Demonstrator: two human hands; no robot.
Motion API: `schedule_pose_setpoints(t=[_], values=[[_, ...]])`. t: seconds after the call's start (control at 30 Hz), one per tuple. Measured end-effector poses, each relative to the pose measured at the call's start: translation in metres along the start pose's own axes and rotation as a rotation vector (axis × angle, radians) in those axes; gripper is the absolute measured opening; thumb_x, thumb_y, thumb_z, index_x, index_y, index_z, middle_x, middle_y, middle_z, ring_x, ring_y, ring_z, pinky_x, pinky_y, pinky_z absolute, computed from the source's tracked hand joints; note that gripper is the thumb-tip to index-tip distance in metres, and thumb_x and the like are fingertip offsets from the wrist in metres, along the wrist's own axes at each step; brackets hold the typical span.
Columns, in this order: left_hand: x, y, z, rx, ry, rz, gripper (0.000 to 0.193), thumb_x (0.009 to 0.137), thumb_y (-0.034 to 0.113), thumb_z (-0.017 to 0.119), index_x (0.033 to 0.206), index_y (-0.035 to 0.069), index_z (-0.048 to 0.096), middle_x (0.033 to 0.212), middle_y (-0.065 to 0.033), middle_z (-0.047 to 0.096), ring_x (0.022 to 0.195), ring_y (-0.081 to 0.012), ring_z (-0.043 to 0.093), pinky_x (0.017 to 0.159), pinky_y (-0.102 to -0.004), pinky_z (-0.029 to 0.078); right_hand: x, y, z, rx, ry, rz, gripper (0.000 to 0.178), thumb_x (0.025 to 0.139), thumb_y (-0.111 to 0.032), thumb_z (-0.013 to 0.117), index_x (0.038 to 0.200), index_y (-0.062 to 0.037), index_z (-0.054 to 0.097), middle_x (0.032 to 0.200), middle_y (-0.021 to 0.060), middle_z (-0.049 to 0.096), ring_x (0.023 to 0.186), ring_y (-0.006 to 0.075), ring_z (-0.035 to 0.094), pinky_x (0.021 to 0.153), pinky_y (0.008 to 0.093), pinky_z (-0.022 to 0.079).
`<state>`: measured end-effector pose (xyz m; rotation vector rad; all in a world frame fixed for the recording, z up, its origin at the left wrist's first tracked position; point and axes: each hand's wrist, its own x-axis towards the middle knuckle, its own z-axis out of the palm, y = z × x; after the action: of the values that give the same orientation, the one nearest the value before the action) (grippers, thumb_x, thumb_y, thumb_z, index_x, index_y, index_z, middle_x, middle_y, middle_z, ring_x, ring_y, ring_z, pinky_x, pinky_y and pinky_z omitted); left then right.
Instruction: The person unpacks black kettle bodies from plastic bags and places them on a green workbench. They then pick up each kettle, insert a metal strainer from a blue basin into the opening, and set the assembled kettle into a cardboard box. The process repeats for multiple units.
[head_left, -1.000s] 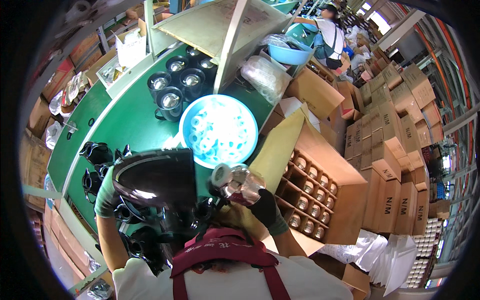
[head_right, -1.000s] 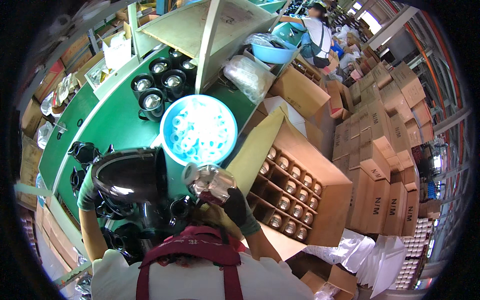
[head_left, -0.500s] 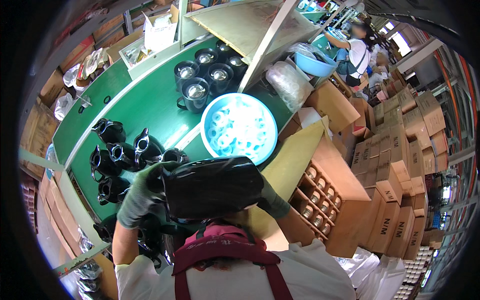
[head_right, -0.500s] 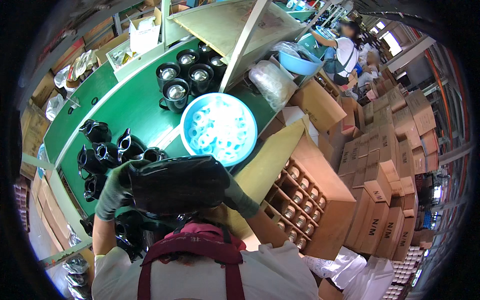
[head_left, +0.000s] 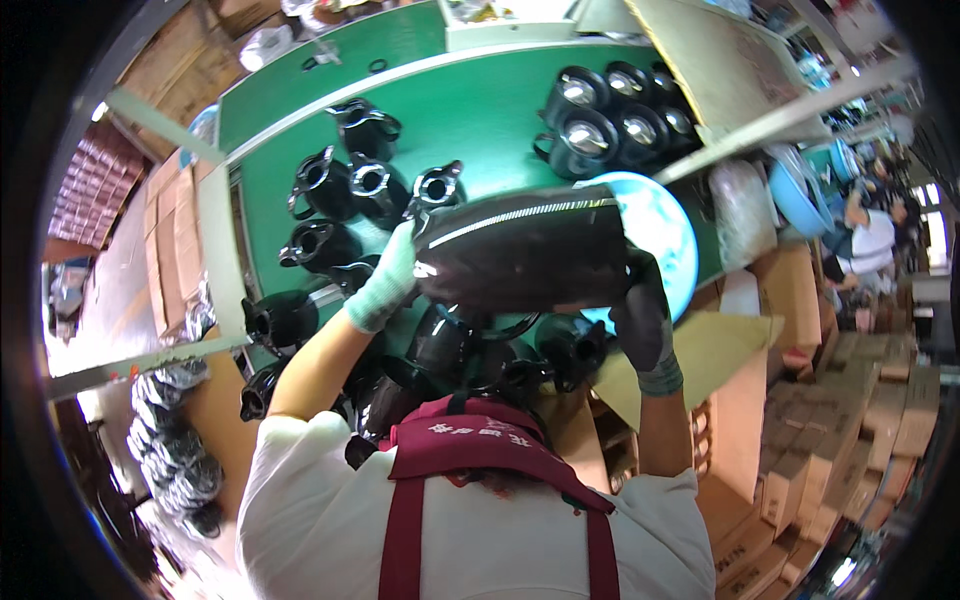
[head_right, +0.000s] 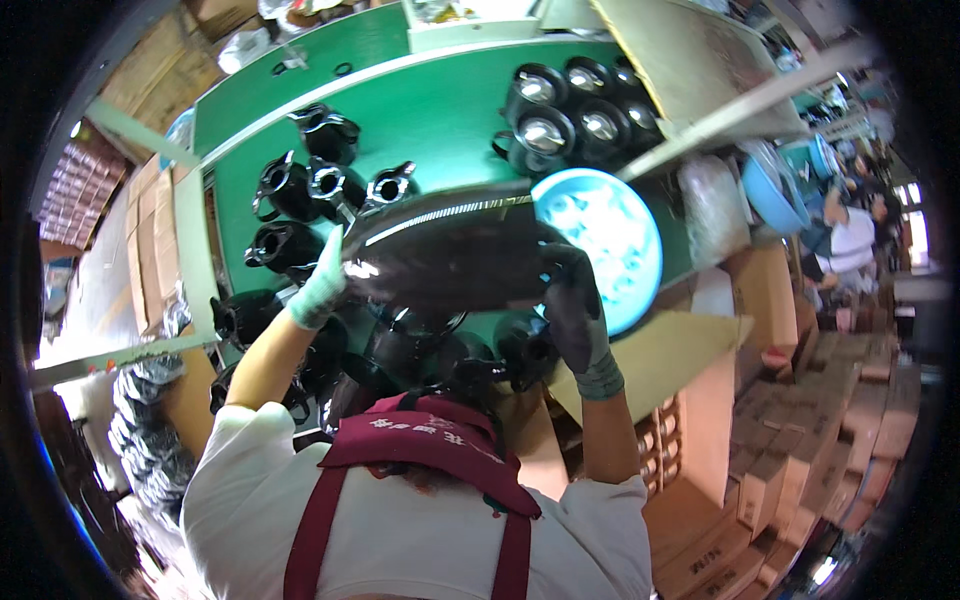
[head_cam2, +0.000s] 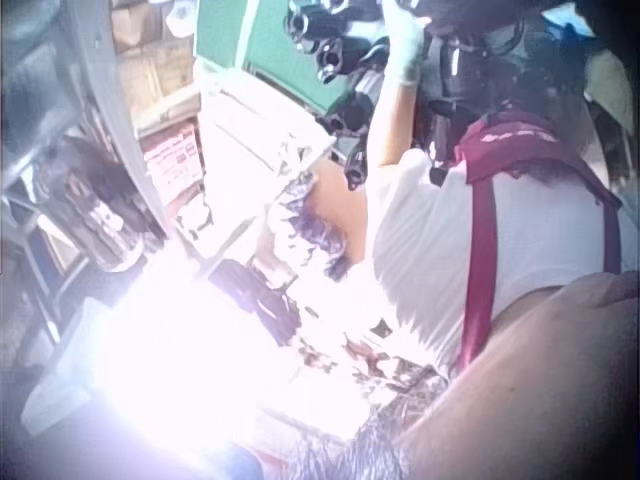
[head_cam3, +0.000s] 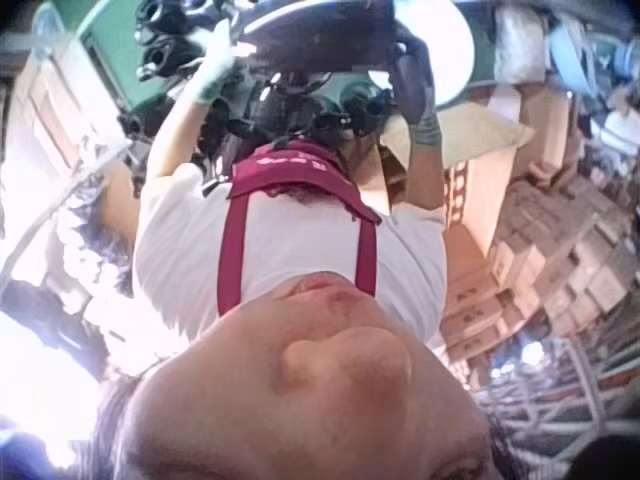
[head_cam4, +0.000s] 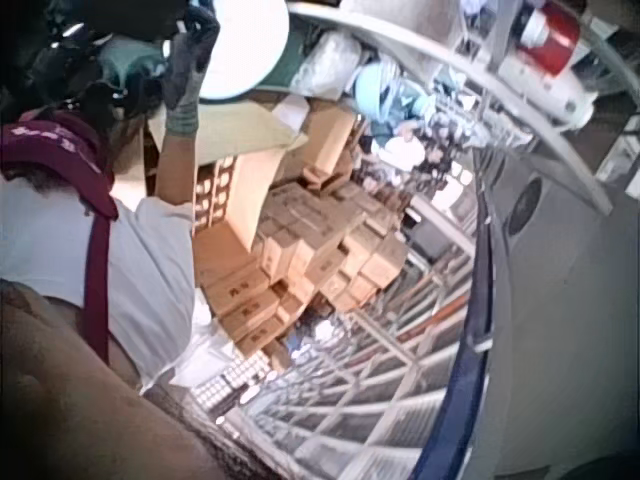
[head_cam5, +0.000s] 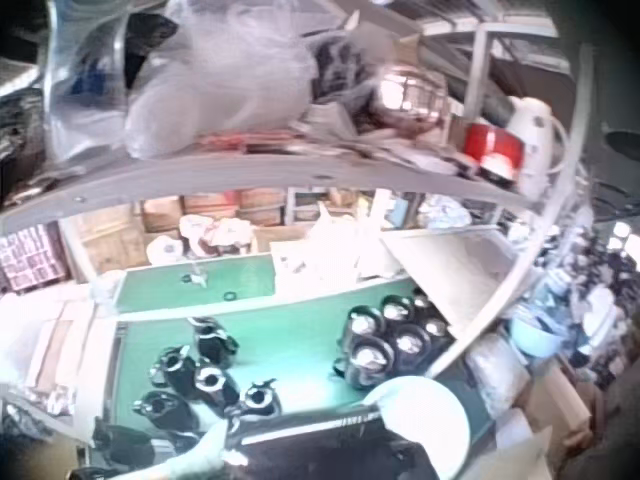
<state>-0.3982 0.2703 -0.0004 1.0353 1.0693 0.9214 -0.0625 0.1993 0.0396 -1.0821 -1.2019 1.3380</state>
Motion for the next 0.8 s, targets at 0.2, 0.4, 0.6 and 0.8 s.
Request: schedule_pose_setpoints(t=[0.2,0.4,0.6,0.8], values=[[0.075,-0.038,-0.022,0.394,0.211,0.315,0.043,0.097,0.029,0.061,0.131,0.004,0.056,0.117,-0.0144,0.067,0.102,-0.0257,0.065,0.089,-0.0371,0.052,0.147,-0.017,0.05,-0.456,0.011,-0.4,0.052,0.072,-0.005,0.088,0.118,0.0009,0.066,0.142,0.0182,0.049,0.13,0.03,0.053,0.104,0.0354,0.048],[0.084,-0.093,-0.032,1.449,0.255,0.642,0.075,0.075,0.051,0.077,0.137,0.012,0.059,0.134,-0.014,0.056,0.132,-0.0414,0.041,0.11,-0.0581,0.028,0.314,0.096,0.057,-1.602,0.101,-0.561,0.042,0.086,-0.022,0.063,0.127,-0.0118,0.064,0.14,0.015,0.05,0.135,0.0322,0.044,0.111,0.052,0.038],[0.106,-0.083,-0.042,1.696,-0.011,0.426,0.061,0.072,0.03,0.081,0.13,0.019,0.063,0.125,-0.007,0.058,0.126,-0.0389,0.044,0.113,-0.0599,0.023,0.378,0.2,0.018,-1.859,-0.066,-0.108,0.059,0.094,-0.026,0.051,0.148,-0.0035,0.043,0.158,0.0188,0.031,0.143,0.0412,0.032,0.113,0.0556,0.033],[0.068,-0.064,-0.07,1.673,-0.156,0.677,0.044,0.07,0.016,0.073,0.113,0.015,0.07,0.108,-0.0055,0.065,0.108,-0.0328,0.052,0.106,-0.0511,0.033,0.269,0.102,-0.018,-1.233,-0.177,-0.618,0.058,0.081,-0.03,0.074,0.13,-0.0054,0.055,0.146,0.0224,0.04,0.126,0.0412,0.048,0.104,0.051,0.042]])
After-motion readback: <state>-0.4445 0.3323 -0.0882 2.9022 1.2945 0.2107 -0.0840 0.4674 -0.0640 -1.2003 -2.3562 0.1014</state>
